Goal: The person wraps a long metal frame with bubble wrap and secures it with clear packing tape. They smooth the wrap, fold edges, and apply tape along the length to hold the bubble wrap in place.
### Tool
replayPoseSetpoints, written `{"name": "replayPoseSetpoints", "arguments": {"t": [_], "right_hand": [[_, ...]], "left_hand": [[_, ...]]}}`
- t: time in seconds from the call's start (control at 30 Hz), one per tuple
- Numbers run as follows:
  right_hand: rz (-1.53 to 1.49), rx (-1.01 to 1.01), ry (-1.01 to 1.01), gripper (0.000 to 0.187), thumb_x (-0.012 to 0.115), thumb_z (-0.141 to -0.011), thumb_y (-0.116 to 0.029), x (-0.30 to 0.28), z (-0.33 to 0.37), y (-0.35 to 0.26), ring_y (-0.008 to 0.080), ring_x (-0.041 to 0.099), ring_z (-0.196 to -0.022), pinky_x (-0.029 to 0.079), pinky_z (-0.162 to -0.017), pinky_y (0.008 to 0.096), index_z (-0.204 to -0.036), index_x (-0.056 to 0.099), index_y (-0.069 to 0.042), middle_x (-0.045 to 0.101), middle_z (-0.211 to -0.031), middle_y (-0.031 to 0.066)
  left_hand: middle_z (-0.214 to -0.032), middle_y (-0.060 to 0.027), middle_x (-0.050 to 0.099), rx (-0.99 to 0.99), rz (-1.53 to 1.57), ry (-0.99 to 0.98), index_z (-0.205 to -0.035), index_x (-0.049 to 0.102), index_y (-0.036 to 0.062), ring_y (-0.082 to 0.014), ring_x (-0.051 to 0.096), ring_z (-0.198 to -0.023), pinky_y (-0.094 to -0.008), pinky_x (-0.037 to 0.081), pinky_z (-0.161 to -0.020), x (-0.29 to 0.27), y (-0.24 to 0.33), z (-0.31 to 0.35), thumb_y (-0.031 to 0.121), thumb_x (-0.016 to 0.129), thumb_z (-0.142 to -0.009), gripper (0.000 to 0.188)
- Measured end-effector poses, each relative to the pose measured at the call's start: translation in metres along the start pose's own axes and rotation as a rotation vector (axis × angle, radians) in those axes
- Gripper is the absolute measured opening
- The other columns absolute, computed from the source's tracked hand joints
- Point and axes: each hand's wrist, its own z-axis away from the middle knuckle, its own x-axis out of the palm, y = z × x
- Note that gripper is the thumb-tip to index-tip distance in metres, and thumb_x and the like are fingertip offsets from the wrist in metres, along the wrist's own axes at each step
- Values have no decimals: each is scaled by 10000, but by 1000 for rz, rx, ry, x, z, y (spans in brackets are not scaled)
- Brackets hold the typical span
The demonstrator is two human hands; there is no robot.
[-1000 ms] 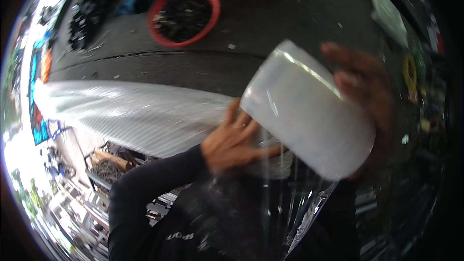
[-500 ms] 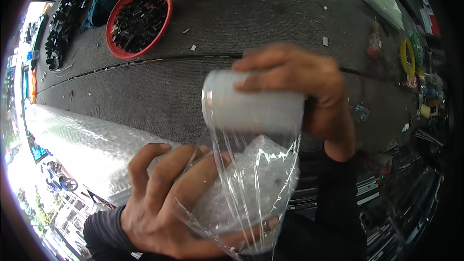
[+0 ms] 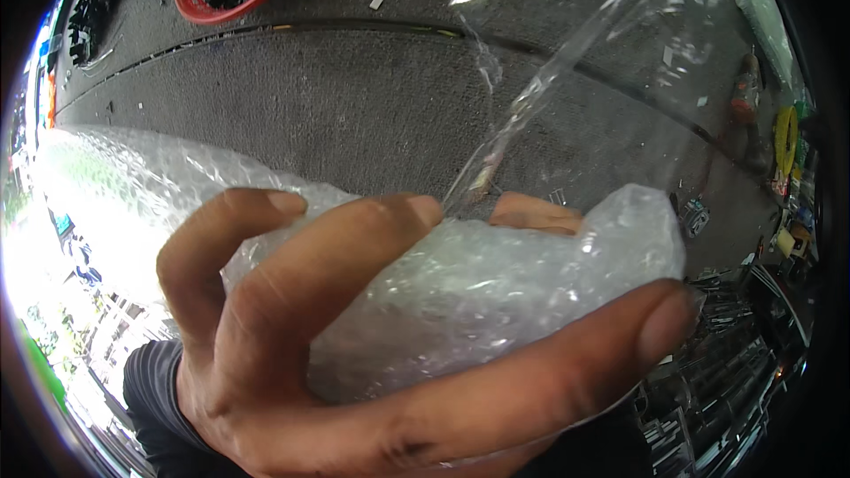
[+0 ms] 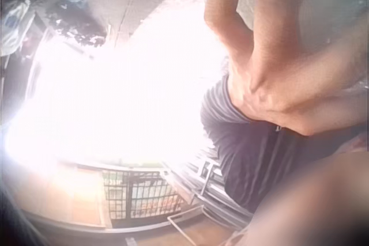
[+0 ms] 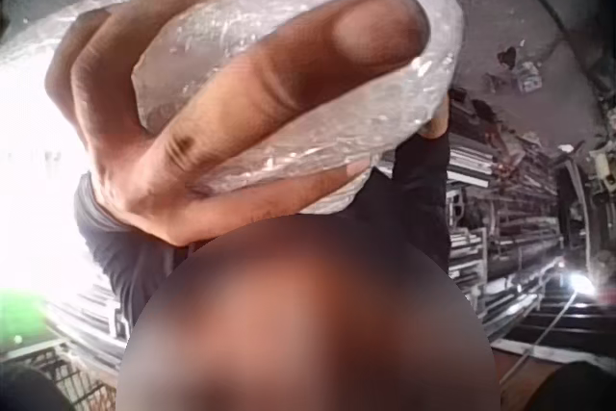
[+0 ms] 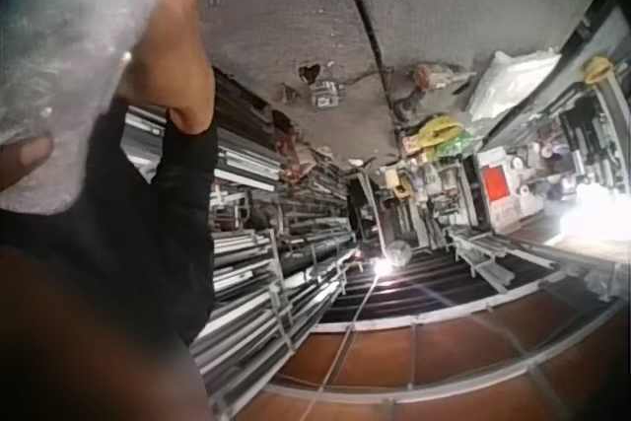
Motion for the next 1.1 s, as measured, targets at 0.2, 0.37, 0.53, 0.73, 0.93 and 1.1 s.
{"name": "replayPoseSetpoints", "arguments": {"t": [0.2,0.37,0.53,0.73,0.93,1.1], "right_hand": [[-86,468,93,508,973,-850,-179,-1,-19,-61,313,823,-1168,674,-980,449,-1305,800,-31,820,-1279,168],[-2,96,168,612,990,-859,-166,23,-1,-15,303,813,-1232,660,-1029,474,-1405,750,-31,822,-1333,184],[52,186,313,845,1016,-818,-164,9,24,14,336,823,-1225,659,-1047,479,-1576,651,-85,824,-1339,176],[377,123,204,834,972,-810,-116,-42,-2,-18,318,789,-1283,640,-1071,437,-1595,691,-144,778,-1488,152],[801,-139,216,688,941,-822,-174,-92,-12,-96,268,797,-1211,627,-999,409,-1492,788,-150,775,-1504,151],[793,-247,44,489,876,-885,-212,-83,-14,-221,223,780,-1091,609,-873,361,-1368,857,-146,793,-1483,138]], "left_hand": [[-1612,-78,631,107,-80,-51,-1377,772,576,-429,715,-1247,-592,608,-975,5,-6,-1,445,1067,-656,790],[-1648,-16,644,179,-163,-248,-1409,769,540,-431,678,-1305,-601,556,-1039,-16,-13,-13,431,1068,-637,836],[-1722,-112,528,223,-121,-297,-1498,752,455,-460,567,-1421,-640,462,-1113,-21,-8,-14,491,1078,-618,939],[-1800,-61,467,208,-97,-377,-1569,677,470,-450,561,-1420,-635,401,-1144,6,-16,10,369,893,-851,757],[-1782,-78,466,245,-134,-374,-1555,690,482,-466,539,-1456,-666,414,-1141,10,-13,28,300,970,-778,845],[-1782,-82,457,194,-136,-511,-1620,633,484,-475,505,-1477,-705,367,-1186,20,-23,47,314,859,-839,831]]}}
